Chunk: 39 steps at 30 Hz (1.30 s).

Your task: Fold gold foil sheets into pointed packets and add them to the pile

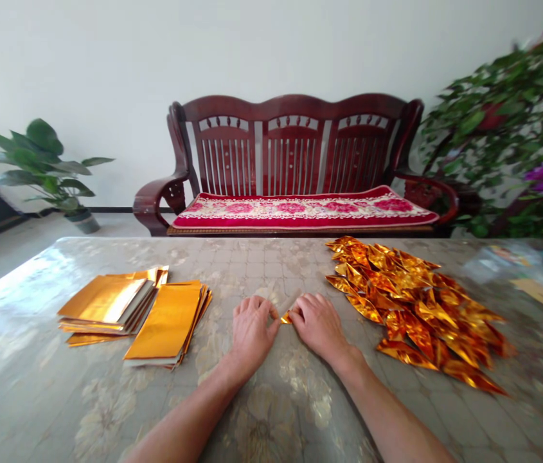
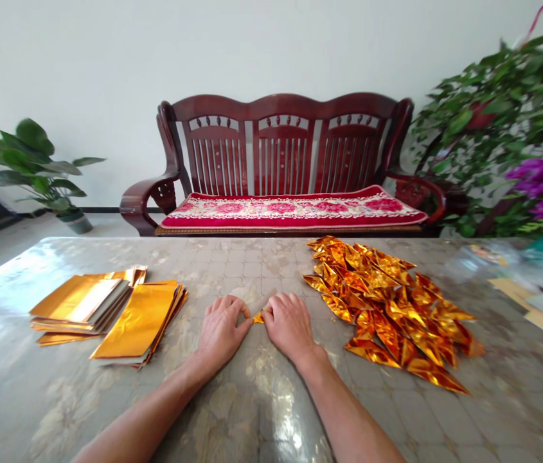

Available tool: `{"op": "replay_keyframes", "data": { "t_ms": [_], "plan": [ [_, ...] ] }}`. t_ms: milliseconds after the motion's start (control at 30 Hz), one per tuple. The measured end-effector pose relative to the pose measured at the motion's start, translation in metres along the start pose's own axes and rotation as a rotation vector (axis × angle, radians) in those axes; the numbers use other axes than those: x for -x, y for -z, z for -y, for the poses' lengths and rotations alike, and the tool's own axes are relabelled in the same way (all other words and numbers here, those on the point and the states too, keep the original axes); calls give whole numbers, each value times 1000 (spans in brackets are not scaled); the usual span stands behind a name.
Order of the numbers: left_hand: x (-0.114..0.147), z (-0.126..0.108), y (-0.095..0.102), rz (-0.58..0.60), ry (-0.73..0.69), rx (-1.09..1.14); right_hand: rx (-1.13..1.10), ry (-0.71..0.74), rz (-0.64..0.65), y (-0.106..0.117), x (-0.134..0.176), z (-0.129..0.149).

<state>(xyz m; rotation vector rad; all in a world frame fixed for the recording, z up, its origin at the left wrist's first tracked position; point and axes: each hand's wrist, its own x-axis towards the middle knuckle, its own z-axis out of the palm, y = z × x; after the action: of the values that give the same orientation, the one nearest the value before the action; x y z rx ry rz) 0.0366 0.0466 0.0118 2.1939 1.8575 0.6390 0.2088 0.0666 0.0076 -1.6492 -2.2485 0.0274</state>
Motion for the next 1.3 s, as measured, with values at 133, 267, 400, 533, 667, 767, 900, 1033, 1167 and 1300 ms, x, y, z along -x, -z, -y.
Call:
{"op": "replay_keyframes", "data": {
  "t_ms": [133, 267, 400, 533, 667, 767, 900, 1033, 1167, 1300],
  "plan": [
    [0, 1, -1, 4, 9, 34, -6, -27, -1, -2, 0, -1],
    [0, 3, -5, -49, 21, 69, -39, -28, 3, -4, -1, -2],
    [2, 6, -5, -105, -22, 102, -45, -24, 4, -3, -1, -2],
    [8, 10, 1, -109, -127, 125, -43, -35, 6, -3, -1, -1],
    [18, 11, 9, -36, -212, 66, -39, -47, 5, -2, -2, 0],
    [24, 8, 9, 49, -305, -27, -38, -52, 9, -2, -2, 1],
    [25, 1, 5, 115, -367, -161, -34, -44, 7, -3, -1, 1],
    [22, -4, 2, 145, -362, -240, -35, -46, 7, -3, -1, 1],
    [19, -7, 0, 172, -389, -311, -37, -57, 16, -2, -1, 1],
    [19, -8, -3, 169, -405, -353, -33, -63, 16, -1, 0, 1]
  ]
}}
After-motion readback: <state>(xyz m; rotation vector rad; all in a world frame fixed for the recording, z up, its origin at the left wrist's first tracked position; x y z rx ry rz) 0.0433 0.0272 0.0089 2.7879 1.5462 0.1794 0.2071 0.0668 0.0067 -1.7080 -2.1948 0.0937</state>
